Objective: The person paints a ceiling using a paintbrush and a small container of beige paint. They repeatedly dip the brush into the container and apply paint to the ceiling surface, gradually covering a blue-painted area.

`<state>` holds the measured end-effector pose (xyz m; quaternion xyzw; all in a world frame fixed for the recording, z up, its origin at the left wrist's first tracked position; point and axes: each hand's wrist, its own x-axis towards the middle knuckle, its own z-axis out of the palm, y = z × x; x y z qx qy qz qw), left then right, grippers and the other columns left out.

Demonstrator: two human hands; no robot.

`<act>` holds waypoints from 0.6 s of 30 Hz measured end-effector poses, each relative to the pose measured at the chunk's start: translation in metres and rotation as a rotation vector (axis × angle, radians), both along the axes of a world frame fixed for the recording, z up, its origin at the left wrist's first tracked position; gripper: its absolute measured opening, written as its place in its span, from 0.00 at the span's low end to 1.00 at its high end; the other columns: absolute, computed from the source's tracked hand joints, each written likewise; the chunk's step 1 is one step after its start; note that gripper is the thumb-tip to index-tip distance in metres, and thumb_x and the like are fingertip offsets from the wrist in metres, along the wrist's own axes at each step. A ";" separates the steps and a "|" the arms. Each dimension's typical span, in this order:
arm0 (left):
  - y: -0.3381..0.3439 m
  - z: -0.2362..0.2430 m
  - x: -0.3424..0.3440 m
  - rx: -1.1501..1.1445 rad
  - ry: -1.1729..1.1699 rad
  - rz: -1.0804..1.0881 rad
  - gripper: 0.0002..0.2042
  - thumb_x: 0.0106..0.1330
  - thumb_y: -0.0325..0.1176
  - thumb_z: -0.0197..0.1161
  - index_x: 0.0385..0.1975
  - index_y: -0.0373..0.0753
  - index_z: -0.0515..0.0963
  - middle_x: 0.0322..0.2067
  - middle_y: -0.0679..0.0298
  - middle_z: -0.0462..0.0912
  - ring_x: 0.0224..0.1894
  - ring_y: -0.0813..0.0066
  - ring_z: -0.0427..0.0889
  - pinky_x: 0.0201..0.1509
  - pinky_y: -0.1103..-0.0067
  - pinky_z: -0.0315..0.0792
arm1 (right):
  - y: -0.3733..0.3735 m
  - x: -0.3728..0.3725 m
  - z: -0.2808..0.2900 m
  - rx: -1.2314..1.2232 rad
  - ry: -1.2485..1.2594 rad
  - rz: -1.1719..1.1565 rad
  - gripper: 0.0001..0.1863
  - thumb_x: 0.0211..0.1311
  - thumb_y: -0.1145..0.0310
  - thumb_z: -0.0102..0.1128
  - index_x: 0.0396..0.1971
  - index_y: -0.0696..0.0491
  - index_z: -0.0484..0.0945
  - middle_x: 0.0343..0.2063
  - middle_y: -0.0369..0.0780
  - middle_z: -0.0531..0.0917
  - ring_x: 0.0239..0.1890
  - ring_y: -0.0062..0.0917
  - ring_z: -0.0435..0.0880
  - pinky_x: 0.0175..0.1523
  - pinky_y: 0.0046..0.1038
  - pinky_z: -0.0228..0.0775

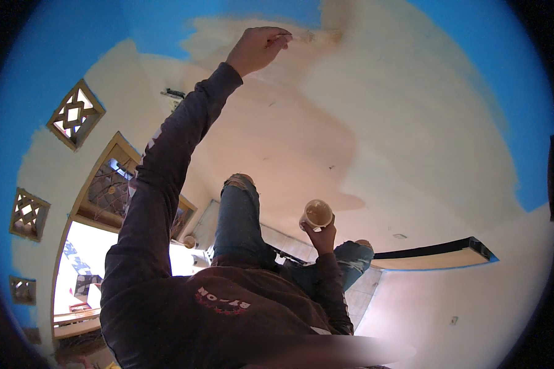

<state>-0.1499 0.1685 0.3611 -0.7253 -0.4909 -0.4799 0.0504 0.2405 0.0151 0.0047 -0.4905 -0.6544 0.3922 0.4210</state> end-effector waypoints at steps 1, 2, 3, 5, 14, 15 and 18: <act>0.004 0.000 -0.005 0.001 -0.004 0.010 0.14 0.74 0.38 0.60 0.48 0.35 0.84 0.36 0.57 0.89 0.38 0.68 0.89 0.45 0.74 0.82 | -0.001 0.002 0.001 0.003 -0.019 -0.001 0.44 0.44 0.59 0.84 0.60 0.56 0.69 0.50 0.48 0.85 0.54 0.36 0.85 0.57 0.37 0.79; 0.007 0.001 -0.012 0.000 -0.003 0.022 0.14 0.74 0.39 0.60 0.48 0.35 0.84 0.36 0.57 0.89 0.37 0.67 0.89 0.45 0.74 0.82 | -0.002 0.001 0.000 -0.008 -0.020 0.005 0.43 0.45 0.62 0.84 0.60 0.57 0.68 0.51 0.48 0.84 0.54 0.36 0.85 0.58 0.38 0.79; 0.010 0.003 -0.019 -0.002 0.019 0.046 0.14 0.74 0.40 0.60 0.48 0.36 0.84 0.36 0.57 0.89 0.37 0.67 0.88 0.45 0.74 0.82 | -0.002 0.001 -0.001 -0.018 -0.021 0.011 0.42 0.46 0.65 0.83 0.59 0.57 0.68 0.51 0.48 0.83 0.55 0.35 0.84 0.58 0.38 0.79; 0.014 0.007 -0.040 -0.009 0.065 0.095 0.15 0.74 0.41 0.60 0.47 0.37 0.85 0.36 0.58 0.89 0.37 0.67 0.88 0.45 0.73 0.82 | -0.002 0.002 0.000 -0.028 -0.029 0.018 0.41 0.46 0.67 0.82 0.59 0.58 0.67 0.52 0.48 0.83 0.55 0.34 0.84 0.59 0.38 0.80; 0.007 0.011 -0.204 -0.017 0.079 0.228 0.17 0.75 0.45 0.57 0.50 0.40 0.84 0.37 0.62 0.90 0.41 0.71 0.88 0.47 0.74 0.79 | -0.005 -0.008 0.011 -0.031 -0.065 0.045 0.42 0.46 0.66 0.83 0.60 0.58 0.66 0.52 0.49 0.82 0.55 0.36 0.84 0.59 0.39 0.80; 0.004 0.008 -0.224 -0.016 0.070 0.246 0.17 0.75 0.46 0.58 0.50 0.40 0.84 0.37 0.62 0.90 0.42 0.72 0.88 0.47 0.75 0.79 | -0.005 -0.007 0.010 -0.028 -0.071 0.048 0.42 0.46 0.66 0.83 0.60 0.58 0.66 0.52 0.49 0.83 0.55 0.36 0.84 0.59 0.39 0.80; -0.017 0.014 -0.248 -0.140 0.004 0.427 0.17 0.73 0.47 0.60 0.48 0.42 0.85 0.35 0.61 0.90 0.42 0.66 0.88 0.46 0.71 0.80 | -0.009 -0.002 0.008 -0.023 -0.075 0.028 0.42 0.46 0.66 0.82 0.60 0.58 0.66 0.52 0.49 0.83 0.55 0.36 0.85 0.59 0.39 0.80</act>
